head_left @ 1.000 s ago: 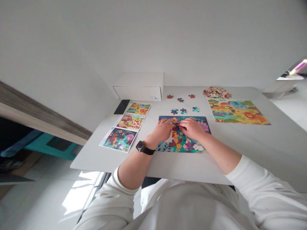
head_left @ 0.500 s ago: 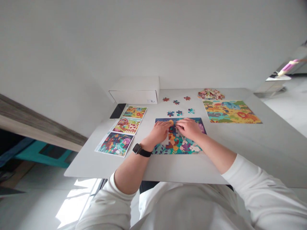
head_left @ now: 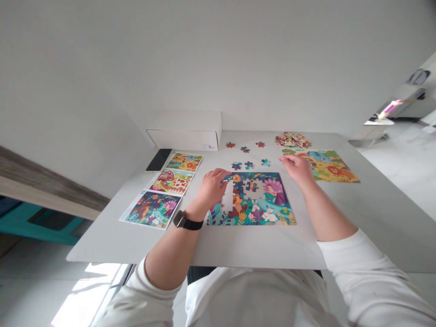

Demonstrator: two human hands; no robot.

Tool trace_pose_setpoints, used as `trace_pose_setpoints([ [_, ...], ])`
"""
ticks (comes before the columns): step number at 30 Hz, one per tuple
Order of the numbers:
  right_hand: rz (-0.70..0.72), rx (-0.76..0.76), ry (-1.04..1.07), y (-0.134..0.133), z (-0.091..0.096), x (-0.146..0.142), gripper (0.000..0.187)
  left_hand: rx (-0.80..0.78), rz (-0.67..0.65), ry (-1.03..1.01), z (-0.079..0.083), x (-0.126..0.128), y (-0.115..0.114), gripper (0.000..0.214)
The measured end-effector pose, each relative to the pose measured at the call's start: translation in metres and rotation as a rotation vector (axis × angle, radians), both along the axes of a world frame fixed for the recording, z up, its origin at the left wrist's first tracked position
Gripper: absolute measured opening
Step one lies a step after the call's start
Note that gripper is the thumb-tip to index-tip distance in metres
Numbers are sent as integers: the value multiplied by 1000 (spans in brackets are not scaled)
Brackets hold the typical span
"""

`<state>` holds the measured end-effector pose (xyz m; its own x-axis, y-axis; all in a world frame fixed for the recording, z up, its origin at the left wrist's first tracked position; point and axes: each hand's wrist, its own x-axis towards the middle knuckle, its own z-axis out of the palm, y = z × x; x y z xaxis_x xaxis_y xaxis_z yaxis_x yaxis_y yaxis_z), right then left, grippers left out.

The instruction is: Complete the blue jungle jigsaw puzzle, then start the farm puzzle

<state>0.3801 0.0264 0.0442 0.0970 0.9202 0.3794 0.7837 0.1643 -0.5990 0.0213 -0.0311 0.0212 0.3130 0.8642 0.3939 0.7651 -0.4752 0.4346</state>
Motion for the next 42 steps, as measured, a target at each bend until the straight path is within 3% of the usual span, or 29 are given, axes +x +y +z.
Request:
trace_pose_setpoints([
  [4, 101, -223, -195, 7, -20, 3, 20, 17, 88, -14, 0, -8, 4, 39],
  [8, 153, -291, -273, 9, -30, 0, 18, -16, 59, 3, -5, -5, 3, 41],
  [16, 158, -277, -266, 17, -23, 2, 20, -64, 33, 32, -8, 2, -1, 44],
  [23, 148, -298, -305, 54, -15, -1, 21, -83, 66, 12, -8, 1, -2, 47],
  [34, 149, -360, -389, 118, -8, -54, 34, -98, 169, -8, -14, 1, 0, 59],
  [42, 117, -374, -543, 151, -18, -110, 52, -3, 300, -167, -19, -12, 10, 70],
])
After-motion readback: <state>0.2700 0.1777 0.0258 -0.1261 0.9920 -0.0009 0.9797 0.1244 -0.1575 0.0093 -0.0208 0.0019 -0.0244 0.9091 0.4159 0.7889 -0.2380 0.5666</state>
